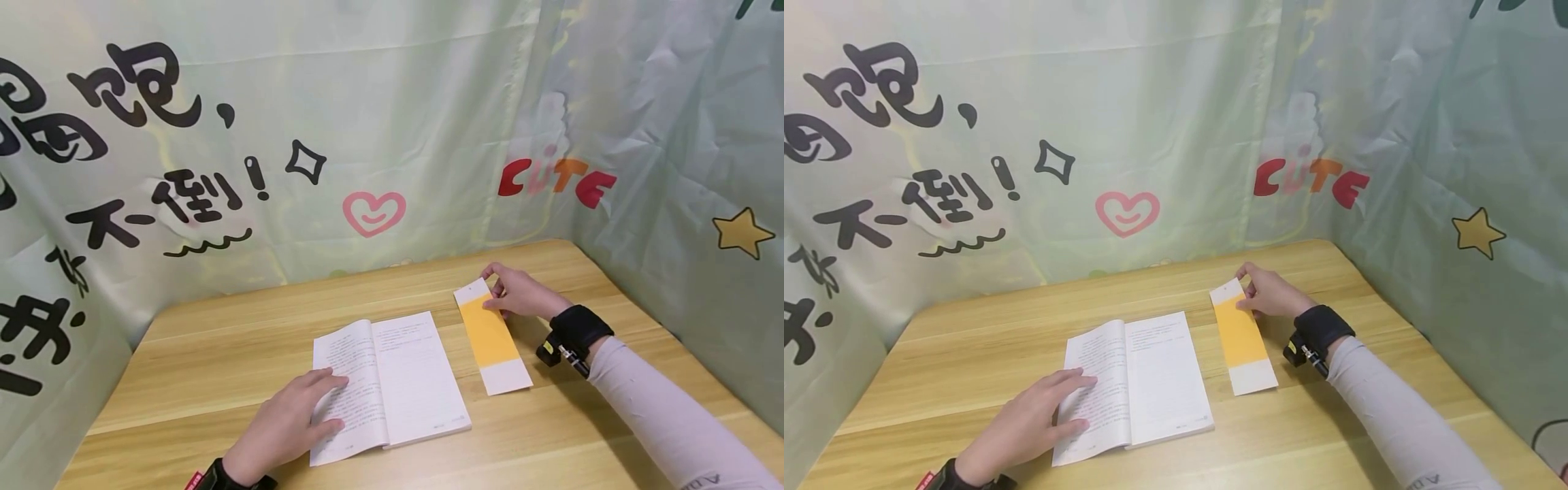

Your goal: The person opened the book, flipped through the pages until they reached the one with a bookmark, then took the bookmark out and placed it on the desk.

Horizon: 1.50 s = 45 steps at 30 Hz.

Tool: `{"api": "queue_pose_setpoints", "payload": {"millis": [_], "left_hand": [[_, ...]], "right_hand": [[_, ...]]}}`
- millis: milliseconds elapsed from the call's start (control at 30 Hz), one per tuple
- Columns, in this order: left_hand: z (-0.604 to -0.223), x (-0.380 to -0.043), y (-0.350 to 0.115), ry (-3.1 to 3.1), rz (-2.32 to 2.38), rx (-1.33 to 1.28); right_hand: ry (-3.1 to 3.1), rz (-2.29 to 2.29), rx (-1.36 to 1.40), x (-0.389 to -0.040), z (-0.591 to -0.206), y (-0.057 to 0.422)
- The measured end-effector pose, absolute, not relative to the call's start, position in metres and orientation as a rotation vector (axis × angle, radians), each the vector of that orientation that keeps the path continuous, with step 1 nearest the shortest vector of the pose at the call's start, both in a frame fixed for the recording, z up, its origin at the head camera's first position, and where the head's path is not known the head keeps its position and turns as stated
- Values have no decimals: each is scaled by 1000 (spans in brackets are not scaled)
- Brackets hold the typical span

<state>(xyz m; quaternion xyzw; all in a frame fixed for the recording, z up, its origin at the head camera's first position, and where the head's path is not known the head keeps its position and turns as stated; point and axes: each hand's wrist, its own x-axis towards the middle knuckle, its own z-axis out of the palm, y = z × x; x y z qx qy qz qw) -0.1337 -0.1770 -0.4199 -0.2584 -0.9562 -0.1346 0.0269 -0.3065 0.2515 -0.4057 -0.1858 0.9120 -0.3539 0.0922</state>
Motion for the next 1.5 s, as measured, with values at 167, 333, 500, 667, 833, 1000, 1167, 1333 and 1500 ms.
{"api": "queue_pose_setpoints", "payload": {"millis": [167, 333, 500, 667, 833, 1000, 1167, 1333, 1500], "left_hand": [[-420, -134, -177, -2954, -411, -799], [-420, -134, -177, -2955, -410, -804], [-421, -134, -178, -2953, -414, -809], [-422, -134, -178, -2955, -416, -810], [-423, -135, -178, -2933, -415, -832], [-423, -136, -178, -2917, -414, -828], [-422, -136, -178, -2942, -403, -819], [-422, -136, -178, -2957, -397, -814], [-420, -136, -178, -2953, -410, -825]], "right_hand": [[2769, -947, -571, -307, -413, 253], [2840, -844, -599, -307, -417, 253], [2914, -777, -618, -306, -417, 250], [2945, -739, -641, -306, -417, 250], [2925, -792, -661, -303, -414, 249], [2902, -907, -675, -294, -403, 243], [2853, -917, -697, -283, -398, 234], [2791, -867, -781, -269, -397, 226], [2728, -839, -839, -262, -398, 223]]}}
